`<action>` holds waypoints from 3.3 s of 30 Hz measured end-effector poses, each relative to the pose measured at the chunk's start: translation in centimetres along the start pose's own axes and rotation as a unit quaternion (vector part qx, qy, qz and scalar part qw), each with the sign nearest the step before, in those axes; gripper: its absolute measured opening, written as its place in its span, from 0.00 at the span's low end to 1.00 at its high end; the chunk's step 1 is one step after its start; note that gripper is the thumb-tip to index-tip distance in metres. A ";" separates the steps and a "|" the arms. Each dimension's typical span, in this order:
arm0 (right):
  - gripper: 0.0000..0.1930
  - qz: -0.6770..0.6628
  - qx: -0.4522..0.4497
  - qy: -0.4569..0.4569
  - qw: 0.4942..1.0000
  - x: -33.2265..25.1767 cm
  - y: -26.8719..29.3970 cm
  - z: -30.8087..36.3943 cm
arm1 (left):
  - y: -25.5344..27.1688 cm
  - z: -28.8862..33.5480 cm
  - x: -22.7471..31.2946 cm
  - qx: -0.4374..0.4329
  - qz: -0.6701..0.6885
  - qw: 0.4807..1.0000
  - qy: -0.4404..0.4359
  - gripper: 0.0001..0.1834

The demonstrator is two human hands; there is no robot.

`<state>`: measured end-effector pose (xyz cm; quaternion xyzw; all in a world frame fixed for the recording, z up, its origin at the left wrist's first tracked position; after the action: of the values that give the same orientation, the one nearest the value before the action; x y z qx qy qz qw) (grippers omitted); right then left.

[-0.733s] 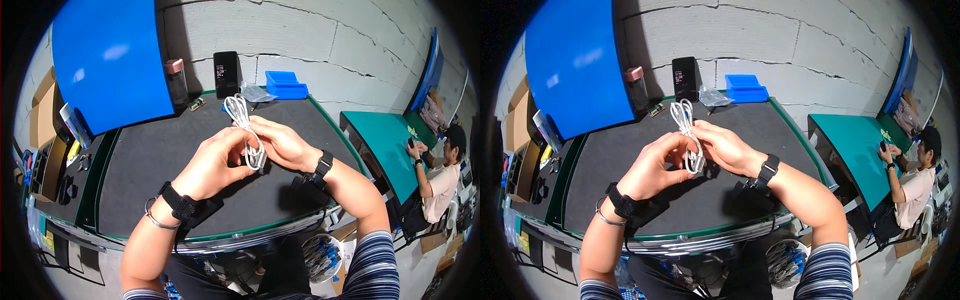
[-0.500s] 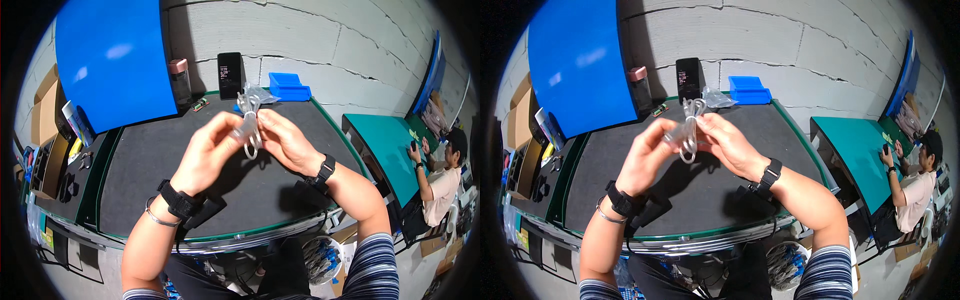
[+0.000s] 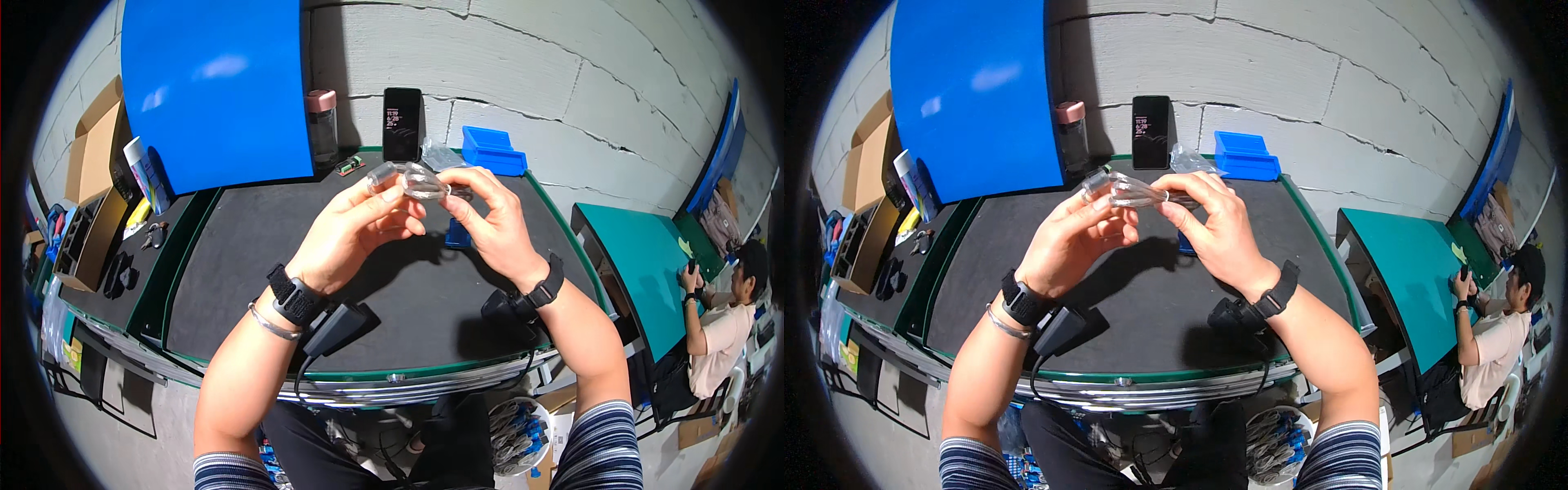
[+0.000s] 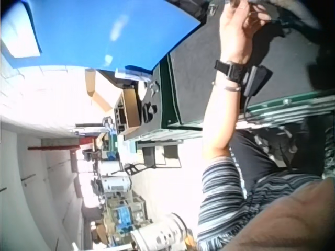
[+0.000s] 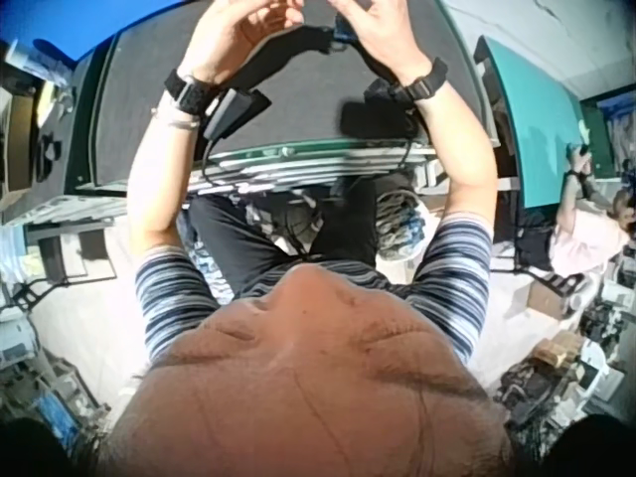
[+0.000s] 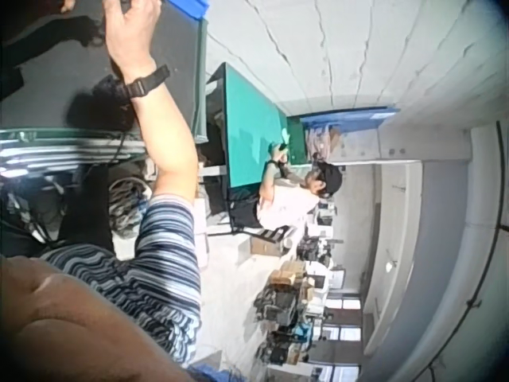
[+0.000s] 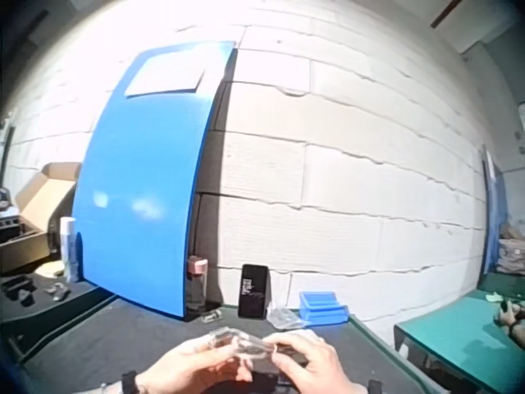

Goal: Assembling a blue connector component onto a bundled white cable.

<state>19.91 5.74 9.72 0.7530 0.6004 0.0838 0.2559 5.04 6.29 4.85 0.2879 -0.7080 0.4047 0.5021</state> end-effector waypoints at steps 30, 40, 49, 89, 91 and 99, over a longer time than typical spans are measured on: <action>0.24 -0.402 -0.047 -0.256 0.878 3.0 -5.4 3.3 | 2.4 -0.1 0.4 0.100 0.075 0.991 -0.050 0.17; 0.18 -0.433 0.032 -0.265 0.861 4.9 -4.0 3.4 | 0.6 -0.6 -1.9 0.067 -0.206 0.975 0.058 0.15; 0.17 -0.265 -0.046 -0.211 0.940 4.4 -5.2 3.8 | 1.0 -0.7 -1.3 0.102 -0.288 0.952 0.009 0.12; 0.15 -0.356 -0.095 -0.244 0.897 3.9 -6.4 3.9 | 2.0 -1.5 -3.3 0.041 -0.179 0.980 0.075 0.14; 0.15 -0.383 -0.075 -0.269 0.880 4.1 -6.6 4.1 | 2.1 -1.5 -2.5 0.067 -0.223 0.972 0.030 0.13; 0.12 -0.521 -0.062 -0.410 0.746 4.1 -6.6 5.3 | 0.5 -0.2 0.5 0.147 -0.426 0.890 -0.073 0.08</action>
<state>17.62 9.13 1.28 0.2679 0.7299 -0.3428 0.5273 4.56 6.68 5.19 0.6608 -0.4851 0.2292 0.5249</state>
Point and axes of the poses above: each hand's wrist, its own z-axis away from the middle knuckle, its own y-axis out of the back of the hand, x = y × z, the point moved 9 cm from there along -z, towards the middle knuckle, and after that the axes turned 11 degrees about y, right-handed, at the moved point
